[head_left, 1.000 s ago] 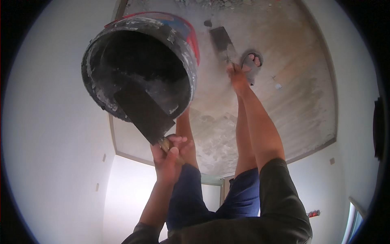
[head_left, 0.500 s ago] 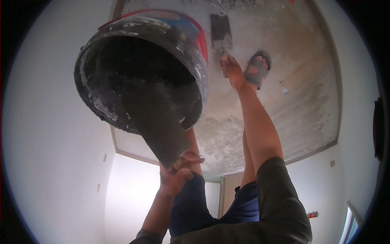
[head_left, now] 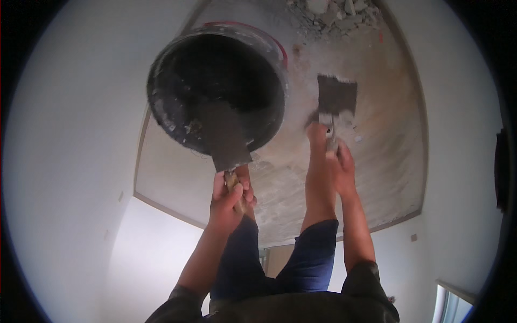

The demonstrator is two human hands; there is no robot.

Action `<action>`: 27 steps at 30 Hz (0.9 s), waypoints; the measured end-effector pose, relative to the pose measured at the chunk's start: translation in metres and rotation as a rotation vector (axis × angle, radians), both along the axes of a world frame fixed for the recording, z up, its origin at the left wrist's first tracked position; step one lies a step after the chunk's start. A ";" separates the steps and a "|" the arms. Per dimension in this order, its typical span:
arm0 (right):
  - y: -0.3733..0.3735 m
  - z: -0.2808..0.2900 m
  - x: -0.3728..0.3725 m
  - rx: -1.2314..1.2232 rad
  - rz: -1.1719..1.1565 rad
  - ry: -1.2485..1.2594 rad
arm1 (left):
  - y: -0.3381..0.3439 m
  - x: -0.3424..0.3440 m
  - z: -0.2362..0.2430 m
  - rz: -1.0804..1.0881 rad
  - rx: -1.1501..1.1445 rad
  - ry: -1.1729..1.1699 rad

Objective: Filling wall grooves and gaps around electrical boxes with plaster using a trowel.

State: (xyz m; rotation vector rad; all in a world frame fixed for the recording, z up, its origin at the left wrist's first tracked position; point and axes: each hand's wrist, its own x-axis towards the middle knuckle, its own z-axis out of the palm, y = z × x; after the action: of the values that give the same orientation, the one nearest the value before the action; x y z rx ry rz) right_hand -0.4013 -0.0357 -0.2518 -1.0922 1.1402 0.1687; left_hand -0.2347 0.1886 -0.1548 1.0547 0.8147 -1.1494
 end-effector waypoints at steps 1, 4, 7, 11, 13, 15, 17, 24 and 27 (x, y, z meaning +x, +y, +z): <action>0.004 0.026 -0.001 -0.072 0.124 -0.008 | -0.001 0.004 0.004 0.046 0.028 0.038; 0.017 0.085 0.019 -0.293 0.402 -0.038 | 0.009 0.015 0.014 0.119 -0.020 0.034; 0.043 0.104 0.066 -0.611 0.698 0.004 | 0.012 0.027 0.017 0.173 -0.023 0.080; 0.074 0.121 0.120 -0.702 0.879 0.208 | 0.019 0.033 0.008 0.206 -0.018 0.183; 0.091 0.124 0.127 -0.669 0.862 0.172 | 0.010 0.030 0.010 0.146 0.127 0.201; 0.102 0.130 0.132 -0.501 0.826 0.134 | 0.001 0.028 0.013 0.150 0.043 0.184; 0.121 0.133 0.134 -0.554 0.829 0.044 | 0.006 0.025 0.003 0.117 0.020 0.165; 0.045 0.081 0.136 -0.395 0.099 0.052 | 0.031 0.062 0.002 -0.014 -0.191 0.213; 0.004 0.001 0.155 -0.028 -0.242 0.022 | 0.044 0.072 0.005 -0.043 -0.129 0.192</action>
State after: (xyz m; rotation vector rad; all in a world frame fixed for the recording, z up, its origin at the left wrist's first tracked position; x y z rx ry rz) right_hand -0.2465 -0.0319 -0.2507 -0.9697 1.2868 -0.0247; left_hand -0.1632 0.2322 -0.1501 0.8685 0.8586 -1.3368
